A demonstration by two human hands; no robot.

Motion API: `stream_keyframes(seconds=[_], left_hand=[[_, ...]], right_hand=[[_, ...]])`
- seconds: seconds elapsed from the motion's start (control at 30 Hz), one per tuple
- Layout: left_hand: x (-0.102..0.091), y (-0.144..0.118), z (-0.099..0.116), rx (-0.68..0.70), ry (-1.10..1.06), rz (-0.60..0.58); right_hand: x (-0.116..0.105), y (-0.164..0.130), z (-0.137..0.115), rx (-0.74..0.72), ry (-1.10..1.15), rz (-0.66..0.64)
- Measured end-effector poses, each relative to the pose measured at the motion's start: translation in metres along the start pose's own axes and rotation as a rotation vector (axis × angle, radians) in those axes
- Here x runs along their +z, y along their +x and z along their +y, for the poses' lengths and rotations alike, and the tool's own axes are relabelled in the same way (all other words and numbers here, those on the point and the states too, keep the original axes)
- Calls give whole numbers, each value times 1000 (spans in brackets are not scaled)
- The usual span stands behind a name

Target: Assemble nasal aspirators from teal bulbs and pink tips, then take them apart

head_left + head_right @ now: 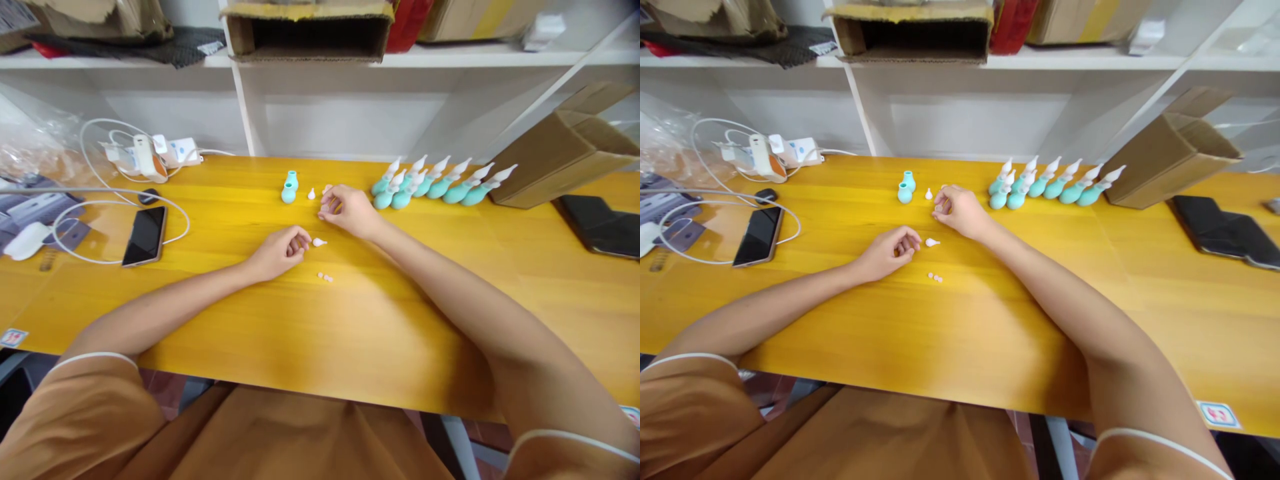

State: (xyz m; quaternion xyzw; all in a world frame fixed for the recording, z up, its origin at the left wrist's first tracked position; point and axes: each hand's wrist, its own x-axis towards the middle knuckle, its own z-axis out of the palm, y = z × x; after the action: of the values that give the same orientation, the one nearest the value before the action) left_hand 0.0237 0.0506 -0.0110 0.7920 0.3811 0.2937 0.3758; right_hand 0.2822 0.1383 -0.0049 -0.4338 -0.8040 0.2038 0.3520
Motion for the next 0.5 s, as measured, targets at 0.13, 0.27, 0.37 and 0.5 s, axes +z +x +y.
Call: stream_keyframes(seconds=[0.13,0.27,0.37,0.5], left_hand=[[-2,-2,5,52,34,61],[-5,-4,10,76,35,105],[-6,-4,12,58,-4,79],[-7,-4,12,102,5,73]], right_hand=[[-1,-18,-20,51,134,46],[6,-44,-56,133,368,7],[15,-60,-79,127,408,-47],[20,-67,-83,102,447,-85]])
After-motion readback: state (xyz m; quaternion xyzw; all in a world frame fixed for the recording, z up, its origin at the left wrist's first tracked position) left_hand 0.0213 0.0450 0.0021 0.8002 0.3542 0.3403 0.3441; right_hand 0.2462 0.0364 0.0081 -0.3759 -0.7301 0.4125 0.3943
